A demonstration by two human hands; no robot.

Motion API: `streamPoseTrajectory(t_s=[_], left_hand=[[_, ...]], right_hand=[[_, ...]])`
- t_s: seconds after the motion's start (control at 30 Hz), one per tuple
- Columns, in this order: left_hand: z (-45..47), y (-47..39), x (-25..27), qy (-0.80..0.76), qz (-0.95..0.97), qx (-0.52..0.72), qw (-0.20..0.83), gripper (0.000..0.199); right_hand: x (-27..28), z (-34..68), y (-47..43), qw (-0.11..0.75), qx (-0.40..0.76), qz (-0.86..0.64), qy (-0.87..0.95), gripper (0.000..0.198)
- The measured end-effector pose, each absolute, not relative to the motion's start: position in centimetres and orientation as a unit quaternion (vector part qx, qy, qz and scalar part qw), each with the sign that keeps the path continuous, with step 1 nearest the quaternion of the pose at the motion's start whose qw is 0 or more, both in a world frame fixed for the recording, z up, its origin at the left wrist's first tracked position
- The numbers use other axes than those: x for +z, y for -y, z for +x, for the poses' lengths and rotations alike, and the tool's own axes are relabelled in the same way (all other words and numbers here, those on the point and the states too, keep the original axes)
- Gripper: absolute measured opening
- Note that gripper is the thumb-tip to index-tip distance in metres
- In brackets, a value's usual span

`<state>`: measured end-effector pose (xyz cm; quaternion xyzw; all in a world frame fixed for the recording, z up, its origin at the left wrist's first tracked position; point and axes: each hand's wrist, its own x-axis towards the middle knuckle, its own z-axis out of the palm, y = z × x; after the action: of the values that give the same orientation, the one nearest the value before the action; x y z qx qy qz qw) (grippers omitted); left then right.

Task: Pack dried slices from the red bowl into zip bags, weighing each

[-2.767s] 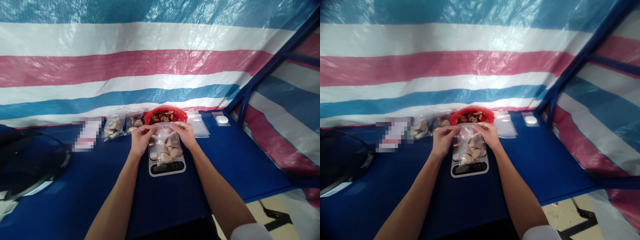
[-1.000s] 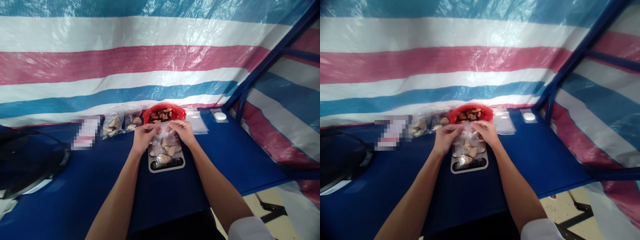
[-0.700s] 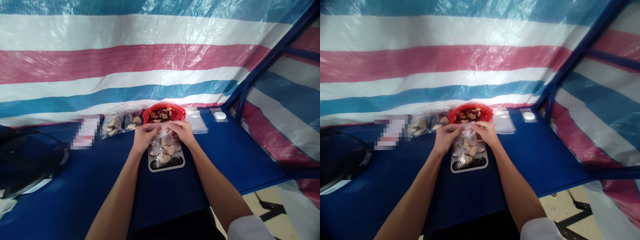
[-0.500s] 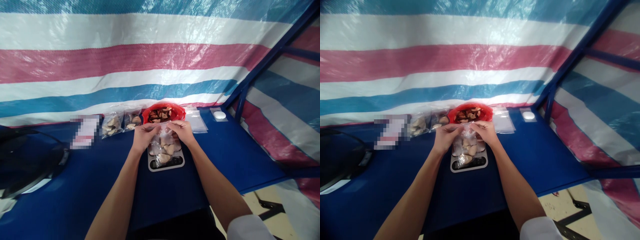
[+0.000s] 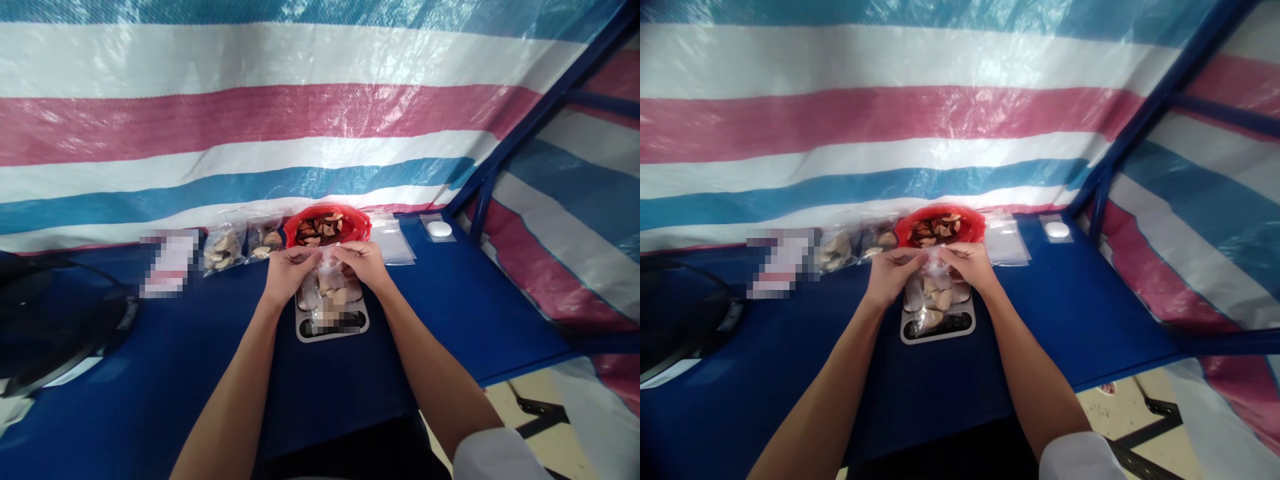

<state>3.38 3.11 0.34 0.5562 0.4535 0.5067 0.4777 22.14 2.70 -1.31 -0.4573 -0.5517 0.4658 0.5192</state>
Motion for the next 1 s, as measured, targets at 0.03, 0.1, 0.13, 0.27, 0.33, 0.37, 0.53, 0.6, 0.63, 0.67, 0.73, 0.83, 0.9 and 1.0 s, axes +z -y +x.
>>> streamPoseTrajectory(t_s=[0.03,0.1,0.13,0.27,0.33,0.37,0.53,0.6,0.63,0.67,0.73,0.83,0.9,1.0], left_hand=[[3.34,-3.16,0.32,-0.454,0.557,0.506,0.478,0.037],[3.22,-3.26,0.3,-0.453,0.558,0.507,0.477,0.037],[3.15,-3.31,0.27,-0.451,0.557,0.509,0.476,0.037],[3.05,-3.43,0.12,-0.447,0.556,0.522,0.468,0.034],[3.14,-3.4,0.1,-0.446,0.562,0.522,0.461,0.031],[3.2,-3.36,0.12,-0.445,0.566,0.521,0.459,0.03],[3.3,-3.24,0.28,-0.433,0.563,0.517,0.477,0.028],[3.23,-3.23,0.3,-0.437,0.549,0.521,0.485,0.03],[3.2,-3.22,0.31,-0.442,0.542,0.524,0.486,0.031],[3.17,-3.21,0.31,-0.446,0.537,0.527,0.485,0.031],[3.16,-3.18,0.33,-0.45,0.535,0.532,0.478,0.031],[3.22,-3.13,0.38,-0.447,0.537,0.54,0.47,0.028],[3.29,-3.1,0.43,-0.445,0.538,0.54,0.469,0.027],[3.38,-3.05,0.49,-0.448,0.541,0.536,0.468,0.026]], right_hand=[[-1.24,22.16,-2.7,0.52,0.466,-0.456,0.552,0.035],[-1.09,22.17,-2.71,0.526,0.465,-0.453,0.549,0.034],[-1.03,22.16,-2.73,0.53,0.465,-0.453,0.545,0.034],[-1.02,21.91,-2.84,0.549,0.465,-0.453,0.527,0.033],[-1.09,21.74,-2.88,0.555,0.464,-0.442,0.53,0.029],[-1.13,21.68,-2.89,0.556,0.462,-0.435,0.537,0.028],[-1.27,21.79,-3.0,0.551,0.444,-0.437,0.556,0.028],[-1.37,21.92,-3.07,0.551,0.437,-0.449,0.551,0.03],[-1.43,21.96,-3.1,0.553,0.436,-0.452,0.547,0.031],[-1.48,21.97,-3.12,0.556,0.437,-0.453,0.543,0.031],[-1.56,21.9,-3.13,0.563,0.441,-0.45,0.534,0.031],[-1.54,21.65,-3.04,0.57,0.458,-0.432,0.528,0.028],[-1.46,21.49,-2.99,0.573,0.46,-0.416,0.536,0.025],[-1.31,21.34,-3.01,0.57,0.443,-0.415,0.554,0.023]])
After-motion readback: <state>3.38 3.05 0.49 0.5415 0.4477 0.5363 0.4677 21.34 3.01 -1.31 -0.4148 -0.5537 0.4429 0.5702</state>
